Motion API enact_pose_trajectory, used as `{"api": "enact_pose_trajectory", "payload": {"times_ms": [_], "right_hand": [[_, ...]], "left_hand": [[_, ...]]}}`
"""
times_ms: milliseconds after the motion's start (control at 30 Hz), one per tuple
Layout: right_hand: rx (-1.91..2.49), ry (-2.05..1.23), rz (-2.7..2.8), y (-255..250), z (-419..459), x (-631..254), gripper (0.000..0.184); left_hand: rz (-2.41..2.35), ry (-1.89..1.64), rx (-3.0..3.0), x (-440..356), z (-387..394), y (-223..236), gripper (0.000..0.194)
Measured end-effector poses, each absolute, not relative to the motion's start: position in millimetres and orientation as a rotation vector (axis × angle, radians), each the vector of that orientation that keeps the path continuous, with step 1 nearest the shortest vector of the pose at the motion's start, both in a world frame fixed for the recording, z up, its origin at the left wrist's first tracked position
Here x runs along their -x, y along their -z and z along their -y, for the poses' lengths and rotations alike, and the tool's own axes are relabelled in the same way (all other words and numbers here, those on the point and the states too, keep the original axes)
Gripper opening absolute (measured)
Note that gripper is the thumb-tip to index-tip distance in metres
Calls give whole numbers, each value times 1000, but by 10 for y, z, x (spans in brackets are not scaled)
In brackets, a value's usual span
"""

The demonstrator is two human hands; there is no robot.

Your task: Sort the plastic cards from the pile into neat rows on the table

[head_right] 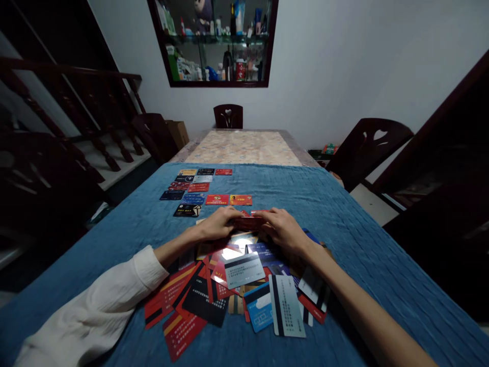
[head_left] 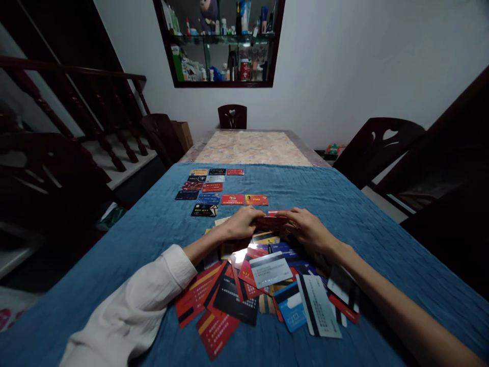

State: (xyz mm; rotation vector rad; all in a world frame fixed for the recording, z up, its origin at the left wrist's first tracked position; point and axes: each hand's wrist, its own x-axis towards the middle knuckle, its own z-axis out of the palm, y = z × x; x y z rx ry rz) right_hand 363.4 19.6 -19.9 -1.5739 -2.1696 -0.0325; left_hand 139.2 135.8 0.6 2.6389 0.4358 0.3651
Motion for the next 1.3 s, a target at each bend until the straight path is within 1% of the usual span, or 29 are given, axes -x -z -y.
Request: {"api": "enact_pose_trajectory", "payload": {"times_ms": [267, 367, 533, 700, 867, 967, 1167, 1300], "right_hand": [[1571, 13, 2187, 260, -213, -3594, 40], [1587, -18, 2163, 280, -219, -3584, 35], [1564, -55, 2079, 253, -211, -3589, 19], [1447, -98, 1933, 167, -184, -3578, 14], [1372, -37, 1886, 70, -165, -3526, 15], [1365, 40, 1914, 19, -171, -3510, 17], [1425, 289, 2097, -68, -242, -3457, 18], [1479, 357, 2192, -133, -290, -3330, 18]], "left_hand": [[-431, -399, -2628, -1392, -1381, 43, 43], [-431, -411, -2628, -1391, -1370, 25, 42], [-446, -397, -2653, -1389, -1348, 3, 42], [-435, -401, -2645, -1396, -1339, -1, 38], [-395, -406, -2635, -1396, -1318, -57, 29], [-389, -498, -2580, -1382, -1285, -124, 25], [-446, -651, -2446, -1362, -1207, -251, 14], [-503, -687, -2422, -1363, -1177, -271, 6]]}}
